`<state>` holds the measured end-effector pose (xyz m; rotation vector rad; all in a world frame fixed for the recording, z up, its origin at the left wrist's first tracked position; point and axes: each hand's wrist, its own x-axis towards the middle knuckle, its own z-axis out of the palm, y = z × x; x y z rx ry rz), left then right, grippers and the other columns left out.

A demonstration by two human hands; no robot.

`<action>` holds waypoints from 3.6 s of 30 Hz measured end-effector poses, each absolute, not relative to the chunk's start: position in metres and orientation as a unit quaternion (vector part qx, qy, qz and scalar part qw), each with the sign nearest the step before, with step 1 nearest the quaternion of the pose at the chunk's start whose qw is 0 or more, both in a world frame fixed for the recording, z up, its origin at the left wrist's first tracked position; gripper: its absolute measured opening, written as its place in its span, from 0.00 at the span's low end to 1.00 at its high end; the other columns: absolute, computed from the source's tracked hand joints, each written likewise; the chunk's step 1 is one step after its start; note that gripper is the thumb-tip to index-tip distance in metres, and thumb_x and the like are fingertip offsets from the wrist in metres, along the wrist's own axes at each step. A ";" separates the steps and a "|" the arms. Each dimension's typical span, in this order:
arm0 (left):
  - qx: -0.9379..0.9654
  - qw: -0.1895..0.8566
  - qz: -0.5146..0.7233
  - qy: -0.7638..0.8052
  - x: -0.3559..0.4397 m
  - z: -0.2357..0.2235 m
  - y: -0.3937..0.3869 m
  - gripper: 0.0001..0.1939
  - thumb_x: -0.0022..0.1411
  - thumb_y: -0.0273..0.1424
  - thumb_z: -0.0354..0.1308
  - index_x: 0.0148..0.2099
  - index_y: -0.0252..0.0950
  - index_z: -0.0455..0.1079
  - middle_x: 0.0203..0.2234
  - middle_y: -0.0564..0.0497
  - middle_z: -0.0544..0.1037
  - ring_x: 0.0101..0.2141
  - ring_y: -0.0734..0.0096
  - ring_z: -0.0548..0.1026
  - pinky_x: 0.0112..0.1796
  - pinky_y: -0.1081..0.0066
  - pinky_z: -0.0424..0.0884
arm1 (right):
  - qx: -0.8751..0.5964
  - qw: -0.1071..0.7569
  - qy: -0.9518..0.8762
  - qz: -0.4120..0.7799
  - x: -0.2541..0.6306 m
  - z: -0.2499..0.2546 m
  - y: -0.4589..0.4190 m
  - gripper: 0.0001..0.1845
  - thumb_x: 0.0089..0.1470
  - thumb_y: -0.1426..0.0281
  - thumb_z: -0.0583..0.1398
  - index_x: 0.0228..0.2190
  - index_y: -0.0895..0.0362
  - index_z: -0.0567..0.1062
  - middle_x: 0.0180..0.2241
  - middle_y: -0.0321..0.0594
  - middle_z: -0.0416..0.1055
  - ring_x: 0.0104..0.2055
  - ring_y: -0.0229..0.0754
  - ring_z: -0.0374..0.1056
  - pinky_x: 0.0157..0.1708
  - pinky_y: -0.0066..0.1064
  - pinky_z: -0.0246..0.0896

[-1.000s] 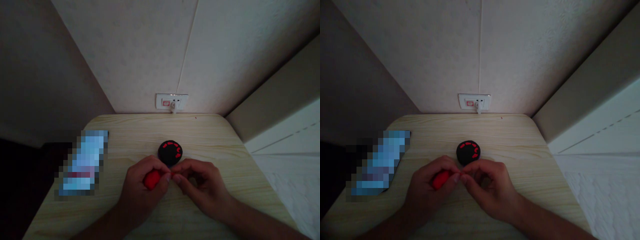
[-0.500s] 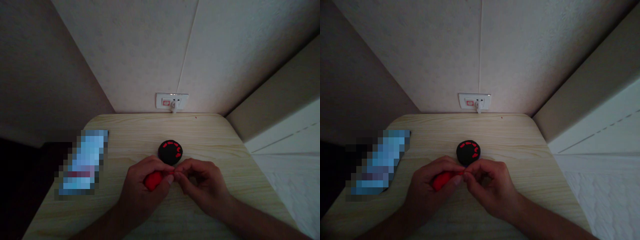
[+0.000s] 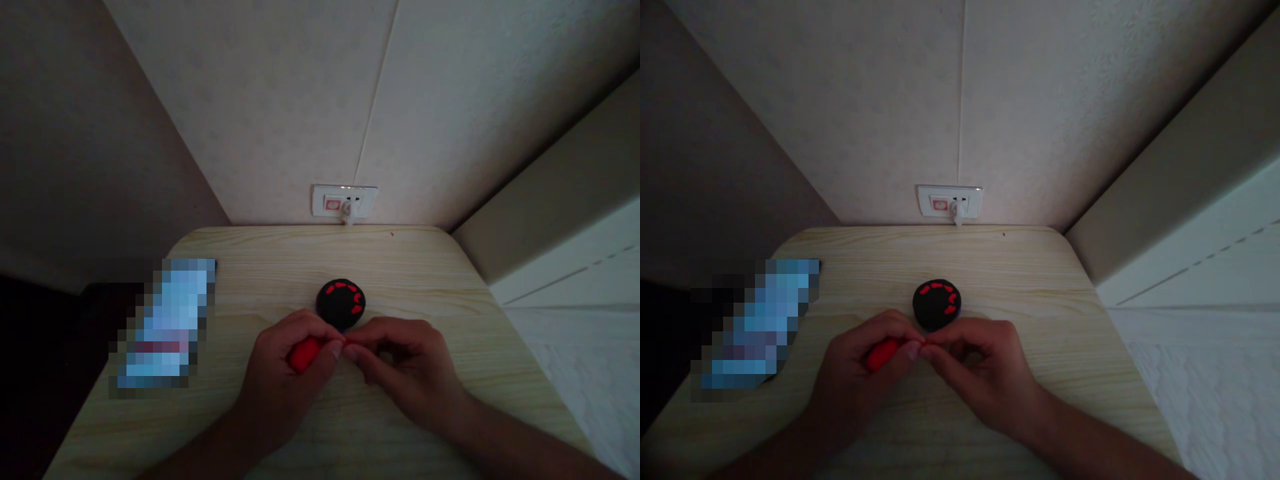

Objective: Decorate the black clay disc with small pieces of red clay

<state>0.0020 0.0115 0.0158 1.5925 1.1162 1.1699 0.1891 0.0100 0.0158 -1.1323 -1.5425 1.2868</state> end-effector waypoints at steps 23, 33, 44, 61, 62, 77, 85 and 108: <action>0.626 0.435 0.460 0.456 0.003 0.017 0.012 0.05 0.58 0.23 0.65 0.33 0.38 0.79 0.27 0.56 0.80 0.29 0.74 0.77 0.32 0.77 0.72 | -0.461 0.422 -0.642 0.443 0.191 0.018 0.013 0.05 0.55 0.69 0.68 0.31 0.58 0.84 0.22 0.40 0.78 0.20 0.35 0.70 0.20 0.24 0.65; 0.619 0.429 0.458 0.472 0.003 0.017 0.014 0.06 0.58 0.23 0.63 0.30 0.37 0.77 0.24 0.55 0.79 0.27 0.74 0.76 0.30 0.76 0.71 | -0.442 0.418 -0.656 0.447 0.190 0.019 0.012 0.06 0.57 0.68 0.67 0.35 0.57 0.84 0.20 0.37 0.77 0.19 0.35 0.68 0.19 0.25 0.63; 0.619 0.433 0.464 0.462 0.001 0.017 0.015 0.05 0.58 0.25 0.68 0.35 0.40 0.82 0.27 0.54 0.83 0.29 0.71 0.79 0.32 0.74 0.74 | -0.459 0.438 -0.543 0.550 0.188 0.019 0.013 0.08 0.55 0.64 0.69 0.30 0.57 0.82 0.21 0.37 0.77 0.16 0.32 0.68 0.15 0.21 0.65; 0.610 0.416 0.449 0.504 0.000 0.017 0.016 0.04 0.57 0.26 0.64 0.31 0.39 0.80 0.23 0.56 0.81 0.25 0.73 0.76 0.28 0.76 0.71 | -0.478 0.433 -0.482 0.593 0.187 0.019 0.016 0.11 0.43 0.65 0.75 0.27 0.56 0.82 0.21 0.34 0.76 0.16 0.31 0.64 0.14 0.20 0.64; 0.605 0.414 0.447 0.513 0.000 0.017 0.017 0.04 0.57 0.26 0.64 0.30 0.38 0.80 0.22 0.56 0.81 0.24 0.73 0.76 0.27 0.76 0.71 | -0.479 0.434 -0.479 0.594 0.187 0.020 0.017 0.11 0.43 0.65 0.75 0.26 0.57 0.82 0.21 0.35 0.76 0.16 0.31 0.64 0.14 0.20 0.64; 0.638 0.334 0.433 0.542 -0.001 0.007 0.019 0.07 0.59 0.25 0.63 0.40 0.39 0.79 0.29 0.56 0.82 0.29 0.72 0.79 0.33 0.74 0.73 | -0.524 0.398 -0.425 0.622 0.191 0.017 0.031 0.18 0.49 0.57 0.73 0.30 0.60 0.82 0.21 0.36 0.77 0.12 0.28 0.63 0.12 0.18 0.55; 0.641 0.328 0.444 0.533 0.001 0.007 0.021 0.08 0.59 0.23 0.63 0.39 0.40 0.78 0.29 0.57 0.81 0.30 0.73 0.78 0.34 0.74 0.73 | -0.502 0.393 -0.402 0.657 0.191 0.014 0.032 0.16 0.50 0.58 0.72 0.28 0.59 0.81 0.21 0.35 0.78 0.11 0.28 0.64 0.10 0.16 0.57; 0.754 0.242 0.401 0.460 0.002 -0.001 0.013 0.17 0.64 0.24 0.60 0.54 0.39 0.78 0.35 0.50 0.79 0.33 0.70 0.78 0.35 0.70 0.75 | -0.499 0.379 -0.371 0.686 0.194 0.016 0.033 0.17 0.48 0.59 0.74 0.25 0.60 0.78 0.20 0.34 0.77 0.10 0.31 0.66 0.09 0.18 0.61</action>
